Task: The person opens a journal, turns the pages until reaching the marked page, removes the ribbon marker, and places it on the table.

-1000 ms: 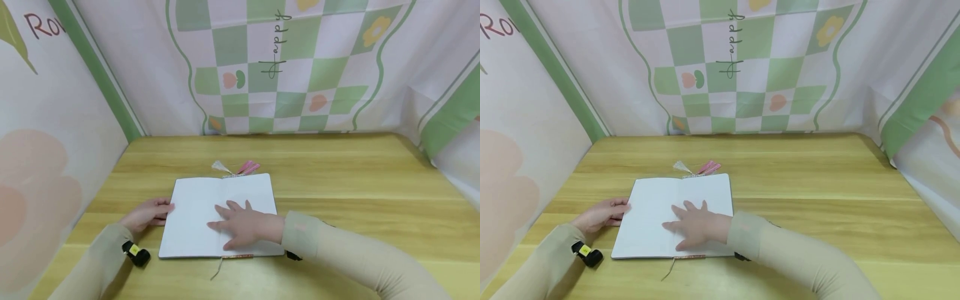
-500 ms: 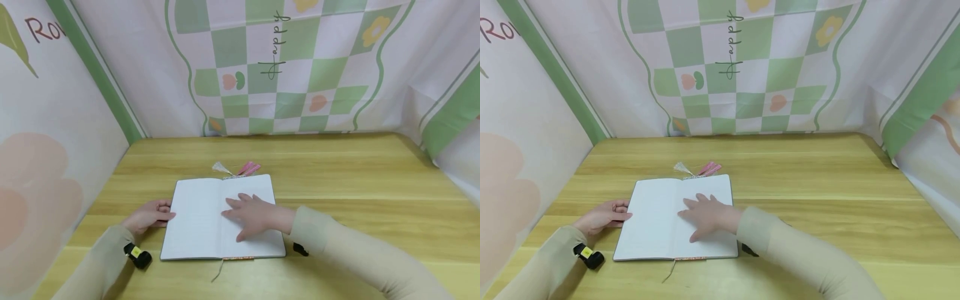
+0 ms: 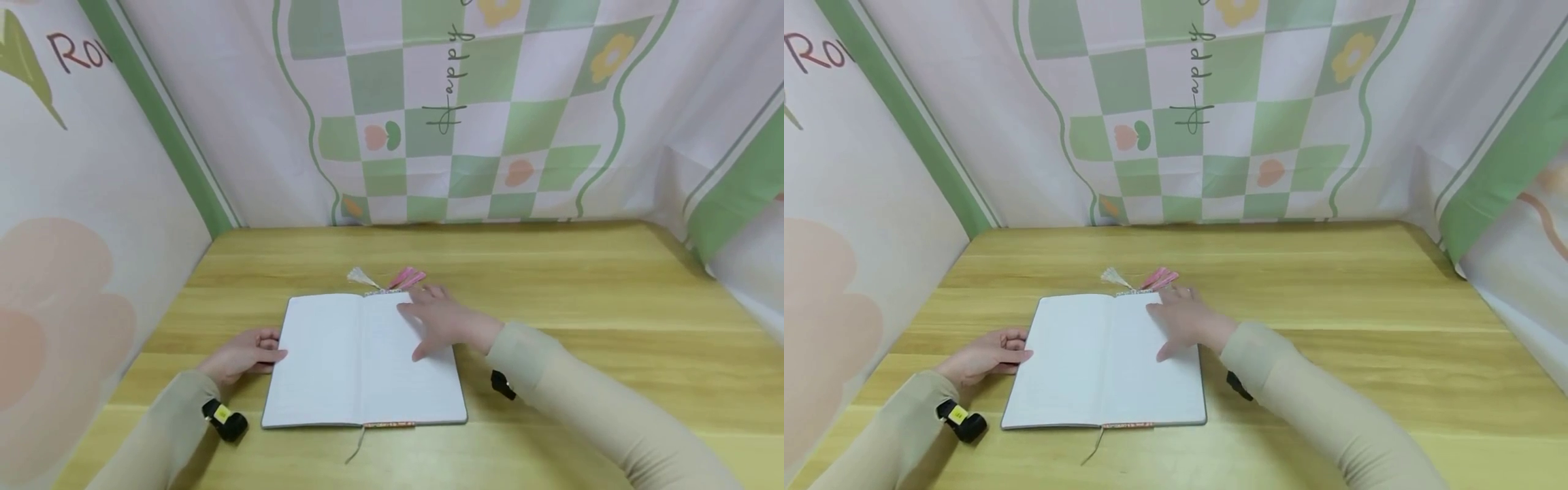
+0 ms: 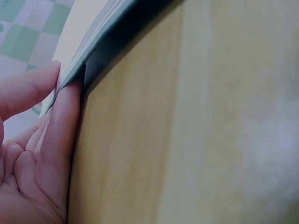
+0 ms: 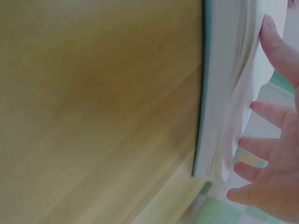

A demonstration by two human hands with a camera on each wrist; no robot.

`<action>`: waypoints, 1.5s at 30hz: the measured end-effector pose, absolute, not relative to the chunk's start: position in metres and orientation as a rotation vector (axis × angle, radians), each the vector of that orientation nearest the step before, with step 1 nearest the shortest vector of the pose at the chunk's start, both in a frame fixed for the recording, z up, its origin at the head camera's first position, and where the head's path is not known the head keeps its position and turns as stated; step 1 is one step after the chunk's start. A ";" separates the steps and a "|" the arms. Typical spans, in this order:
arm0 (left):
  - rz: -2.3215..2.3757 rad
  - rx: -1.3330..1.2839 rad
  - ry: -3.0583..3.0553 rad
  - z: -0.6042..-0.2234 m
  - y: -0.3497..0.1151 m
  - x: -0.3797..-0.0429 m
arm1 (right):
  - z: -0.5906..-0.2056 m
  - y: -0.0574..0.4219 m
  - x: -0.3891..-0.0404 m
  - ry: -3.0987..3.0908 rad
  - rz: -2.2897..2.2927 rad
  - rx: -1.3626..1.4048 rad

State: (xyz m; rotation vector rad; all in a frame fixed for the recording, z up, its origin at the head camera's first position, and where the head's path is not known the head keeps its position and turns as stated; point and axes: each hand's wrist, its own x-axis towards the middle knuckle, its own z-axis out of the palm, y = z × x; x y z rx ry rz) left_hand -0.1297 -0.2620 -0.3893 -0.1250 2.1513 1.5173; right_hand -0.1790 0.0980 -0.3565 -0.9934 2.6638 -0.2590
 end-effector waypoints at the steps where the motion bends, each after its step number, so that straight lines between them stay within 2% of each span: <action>1: 1.517 -0.125 2.149 -0.390 -0.262 -0.129 | -0.356 0.100 -0.181 2.671 -0.256 -0.990; 21: 1.481 -0.177 2.174 -0.390 -0.261 -0.127 | -0.358 0.115 -0.203 2.713 -0.229 -0.890; 38: 1.497 -0.183 2.162 -0.390 -0.262 -0.130 | -0.354 0.108 -0.189 2.792 -0.231 -1.047; 45: 1.503 -0.152 2.145 -0.390 -0.263 -0.131 | -0.355 0.109 -0.179 2.698 -0.407 -1.098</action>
